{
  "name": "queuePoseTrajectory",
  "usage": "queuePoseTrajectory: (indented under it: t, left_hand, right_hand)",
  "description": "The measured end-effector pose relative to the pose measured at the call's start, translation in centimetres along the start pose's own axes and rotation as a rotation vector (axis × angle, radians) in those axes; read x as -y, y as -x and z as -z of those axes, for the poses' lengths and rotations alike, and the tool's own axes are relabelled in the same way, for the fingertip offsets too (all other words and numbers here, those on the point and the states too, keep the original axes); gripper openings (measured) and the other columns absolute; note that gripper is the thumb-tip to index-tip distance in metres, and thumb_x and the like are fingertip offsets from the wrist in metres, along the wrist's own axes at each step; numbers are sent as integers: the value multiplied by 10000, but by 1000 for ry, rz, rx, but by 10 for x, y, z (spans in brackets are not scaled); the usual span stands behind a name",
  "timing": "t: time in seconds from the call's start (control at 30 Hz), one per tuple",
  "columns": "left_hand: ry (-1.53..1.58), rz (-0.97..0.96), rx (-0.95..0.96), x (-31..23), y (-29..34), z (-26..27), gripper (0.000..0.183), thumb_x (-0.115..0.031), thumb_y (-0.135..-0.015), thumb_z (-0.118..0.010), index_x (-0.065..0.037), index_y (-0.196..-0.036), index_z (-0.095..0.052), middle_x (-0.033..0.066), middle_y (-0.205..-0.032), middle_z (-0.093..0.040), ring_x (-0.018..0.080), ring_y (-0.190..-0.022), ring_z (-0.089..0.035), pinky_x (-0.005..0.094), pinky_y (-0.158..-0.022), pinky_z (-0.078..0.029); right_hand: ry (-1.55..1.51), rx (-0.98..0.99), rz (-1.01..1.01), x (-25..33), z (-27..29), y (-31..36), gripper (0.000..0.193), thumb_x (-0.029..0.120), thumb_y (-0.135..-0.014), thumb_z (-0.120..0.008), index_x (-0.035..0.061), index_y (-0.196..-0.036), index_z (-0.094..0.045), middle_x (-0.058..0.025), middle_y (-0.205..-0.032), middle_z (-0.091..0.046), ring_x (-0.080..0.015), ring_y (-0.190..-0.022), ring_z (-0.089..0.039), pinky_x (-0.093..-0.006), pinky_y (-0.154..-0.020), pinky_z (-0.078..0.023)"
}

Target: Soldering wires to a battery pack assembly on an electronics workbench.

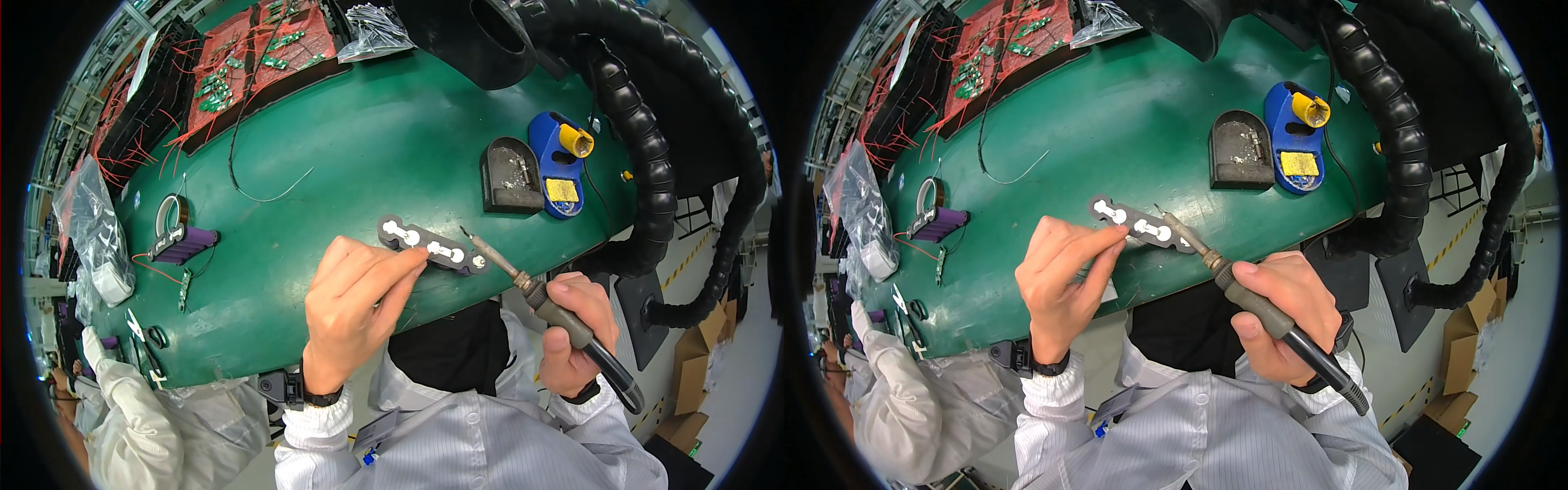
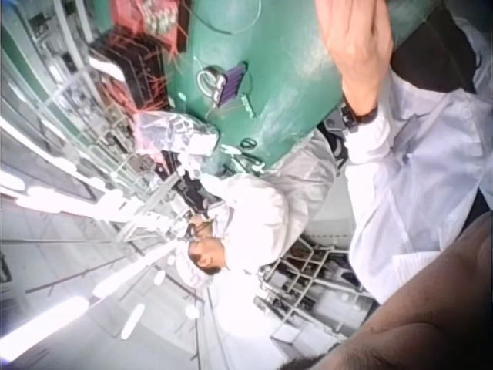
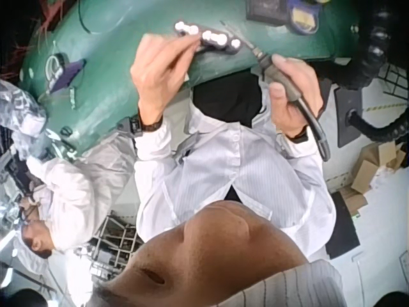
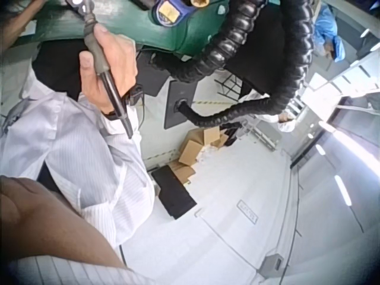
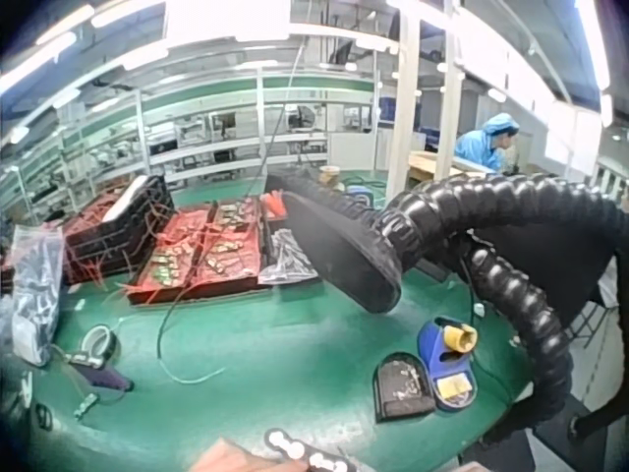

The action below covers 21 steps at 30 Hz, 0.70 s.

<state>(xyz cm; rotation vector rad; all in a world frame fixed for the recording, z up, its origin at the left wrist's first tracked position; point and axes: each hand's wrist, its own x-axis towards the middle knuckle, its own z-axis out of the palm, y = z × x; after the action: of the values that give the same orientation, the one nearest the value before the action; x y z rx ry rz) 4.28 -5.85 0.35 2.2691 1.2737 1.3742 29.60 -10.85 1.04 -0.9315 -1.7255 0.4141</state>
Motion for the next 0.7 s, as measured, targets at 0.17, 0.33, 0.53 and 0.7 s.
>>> queuePoseTrajectory:
  t: [0.17,0.33,0.53,0.7]
  left_hand:
    - [-30,-5,-8,0,-2,-2,219,47,-759,-836,-44,-941,-758,46,-953,-748,229,-828,-621,345,-710,-484]
    - [-81,-109,45,4,-3,-6,267,31,-757,-823,-11,-1003,-727,70,-1077,-743,248,-848,-602,351,-740,-507]
    - [-94,-117,48,4,-2,-7,280,43,-745,-811,-7,-1004,-721,61,-1096,-747,243,-835,-592,344,-747,-513]
    - [-99,-65,37,1,-2,-9,227,25,-764,-827,-51,-961,-742,26,-1057,-775,232,-825,-610,328,-731,-498]
  right_hand:
    - [7,11,-3,0,-1,-1,391,253,-953,-776,-58,-1181,-708,-154,-967,-722,-283,-778,-678,-392,-737,-547]
    - [15,19,9,2,-3,-4,348,214,-927,-781,-49,-1148,-726,-140,-930,-730,-277,-743,-676,-388,-727,-543]
    - [87,86,10,6,-3,-14,302,184,-906,-774,-28,-1117,-735,-122,-871,-742,-278,-692,-672,-383,-712,-536]
    - [109,97,-3,6,-5,-16,290,187,-908,-766,-24,-1105,-733,-113,-845,-734,-272,-682,-668,-384,-707,-529]
